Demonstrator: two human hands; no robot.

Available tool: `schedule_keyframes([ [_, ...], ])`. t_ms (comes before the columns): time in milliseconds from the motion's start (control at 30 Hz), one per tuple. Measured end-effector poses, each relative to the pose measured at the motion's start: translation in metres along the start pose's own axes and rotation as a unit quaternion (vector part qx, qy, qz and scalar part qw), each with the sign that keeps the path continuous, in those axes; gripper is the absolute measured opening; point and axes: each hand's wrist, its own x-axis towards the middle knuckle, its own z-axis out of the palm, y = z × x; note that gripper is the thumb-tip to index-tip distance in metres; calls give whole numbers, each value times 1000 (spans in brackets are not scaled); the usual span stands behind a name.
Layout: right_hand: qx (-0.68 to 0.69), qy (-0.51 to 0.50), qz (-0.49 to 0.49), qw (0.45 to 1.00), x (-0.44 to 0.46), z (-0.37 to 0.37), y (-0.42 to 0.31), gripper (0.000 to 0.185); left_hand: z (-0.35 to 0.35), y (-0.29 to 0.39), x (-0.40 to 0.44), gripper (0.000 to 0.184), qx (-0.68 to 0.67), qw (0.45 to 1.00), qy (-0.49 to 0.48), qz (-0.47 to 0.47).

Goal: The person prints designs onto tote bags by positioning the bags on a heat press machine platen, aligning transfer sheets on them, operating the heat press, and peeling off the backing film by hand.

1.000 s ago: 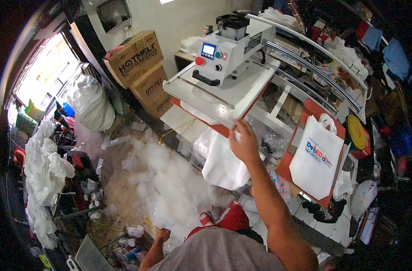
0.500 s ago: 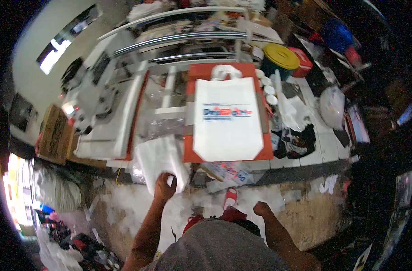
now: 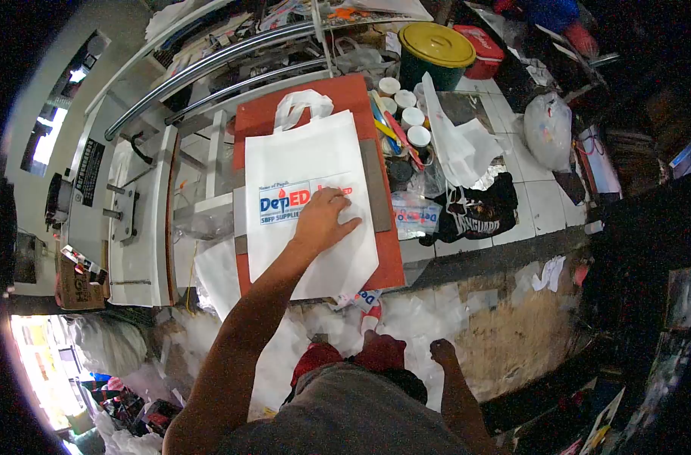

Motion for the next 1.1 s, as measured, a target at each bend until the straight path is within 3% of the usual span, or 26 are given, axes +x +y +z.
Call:
schedule_keyframes([
  [33, 0, -15, -58, 998, -3, 3, -8, 27, 3, -1, 1, 35, 12, 1000, 6, 5],
  [100, -69, -6, -4, 998, 6, 7, -32, 28, 4, 0, 3, 32, 25, 1000, 15, 9],
  [200, 1, -14, -14, 1000, 26, 12, -35, 27, -1, -3, 7, 22, 67, 998, -3, 9],
  [300, 13, -2, -1, 1000, 27, 9, -49, 28, -15, -47, 11, 12, -29, 989, 105, -103],
  [367, 65, 1, -25, 998, 23, 3, -49, 31, -29, -133, 1, 15, -130, 948, 158, -245],
  [400, 20, 26, -9, 999, 14, 2, -58, 33, -47, -182, -10, 18, -110, 940, 242, -215],
  [433, 17, 25, -13, 999, 13, 2, -58, 33, -82, -202, -22, 20, -66, 904, 294, -302],
  [500, -2, 5, -9, 1000, 12, -2, -53, 32, -148, -261, -60, 28, 72, 872, 320, -362],
  [633, 4, 20, -12, 1000, 24, 22, -42, 29, -222, -273, -156, 31, 56, 811, 453, -366],
  [700, -49, 23, -22, 998, 29, 50, -57, 27, -211, -256, -208, 30, -58, 790, 476, -382],
  [733, -100, 25, -29, 994, 31, 64, -61, 24, -186, -279, -253, 27, 25, 825, 426, -370],
  [767, -178, -13, -172, 969, 58, 78, -43, 22, -169, -249, -280, 28, 46, 831, 377, -407],
  [833, -253, -19, -226, 941, 66, 130, -57, 20, -89, -246, -368, 27, 133, 887, 312, -315],
  [867, -288, -19, -253, 923, 70, 156, -64, 20, -45, -229, -414, 22, 45, 887, 256, -382],
  [900, -445, -42, -410, 795, 85, 183, -66, 23, 3, -207, -459, 17, -79, 867, 234, -433],
  [933, -549, -5, -565, 615, 101, 210, -66, 28, 44, -184, -503, 12, -67, 860, 118, -492],
  [967, -503, -36, -386, 773, 71, 248, -106, 34, 81, -155, -543, 10, -158, 852, 75, -494],
  [1000, -430, -10, -198, 881, 31, 287, -157, 41, 55, -111, -549, 16, -227, 820, -61, -522],
  [1033, -467, -62, -300, 830, 23, 314, -173, 41, 86, -97, -586, 25, -80, 876, -255, -401],
  [1067, -397, -22, -356, 846, 9, 348, -195, 41, 58, -72, -589, 31, -275, 813, -227, -460],
  [1100, -407, -45, -353, 841, 75, 382, -161, 42, 54, -68, -600, 31, -280, 804, -225, -474],
])
